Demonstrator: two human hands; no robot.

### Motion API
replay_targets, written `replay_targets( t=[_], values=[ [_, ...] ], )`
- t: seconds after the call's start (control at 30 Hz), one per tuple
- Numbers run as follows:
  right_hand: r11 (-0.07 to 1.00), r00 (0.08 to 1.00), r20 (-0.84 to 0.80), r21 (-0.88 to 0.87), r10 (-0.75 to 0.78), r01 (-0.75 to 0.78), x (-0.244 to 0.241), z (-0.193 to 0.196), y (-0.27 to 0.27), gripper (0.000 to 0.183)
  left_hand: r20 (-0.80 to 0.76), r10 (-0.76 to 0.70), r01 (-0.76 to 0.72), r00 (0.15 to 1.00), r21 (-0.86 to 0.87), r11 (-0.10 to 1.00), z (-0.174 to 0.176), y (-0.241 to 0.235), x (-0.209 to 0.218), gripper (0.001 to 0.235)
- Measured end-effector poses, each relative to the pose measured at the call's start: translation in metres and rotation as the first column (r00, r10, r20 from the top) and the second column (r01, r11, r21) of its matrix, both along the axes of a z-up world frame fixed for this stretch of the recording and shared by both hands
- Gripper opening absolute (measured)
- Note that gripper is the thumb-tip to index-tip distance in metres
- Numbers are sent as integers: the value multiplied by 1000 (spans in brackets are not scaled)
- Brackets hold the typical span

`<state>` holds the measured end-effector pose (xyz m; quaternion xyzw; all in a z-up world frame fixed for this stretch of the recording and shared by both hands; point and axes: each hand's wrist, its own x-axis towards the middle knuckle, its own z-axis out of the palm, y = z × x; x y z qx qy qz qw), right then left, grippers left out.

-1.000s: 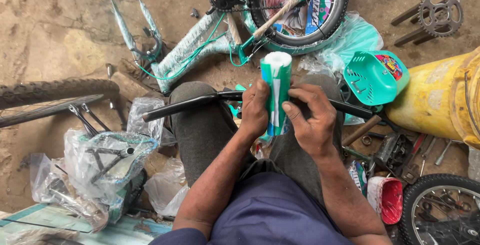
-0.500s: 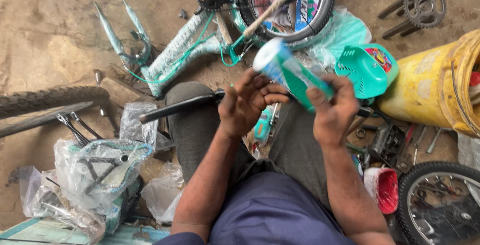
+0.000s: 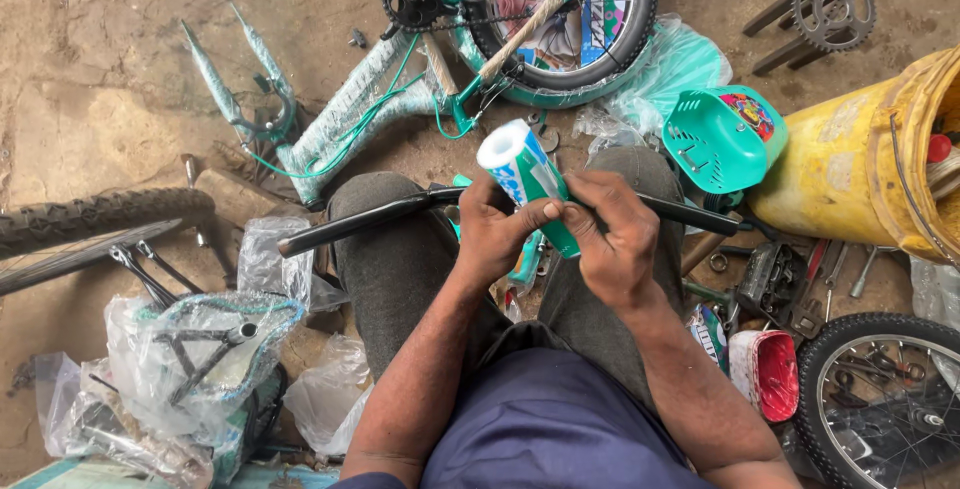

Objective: The person assembles a bicycle by attaching the handlebars to the frame and installing the seat. They use a screwdriver and pliers to tighten bolts and secure components.

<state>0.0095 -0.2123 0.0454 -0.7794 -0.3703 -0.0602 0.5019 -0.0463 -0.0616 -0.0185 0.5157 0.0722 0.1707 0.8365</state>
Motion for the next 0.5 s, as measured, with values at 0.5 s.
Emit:
replay_targets(
  t=[0.5],
  values=[
    [992,992,-14,-38,-125,124,12,-46,10,10,-23,145,-144,989,32,989,3,-9,-2,35]
  ],
)
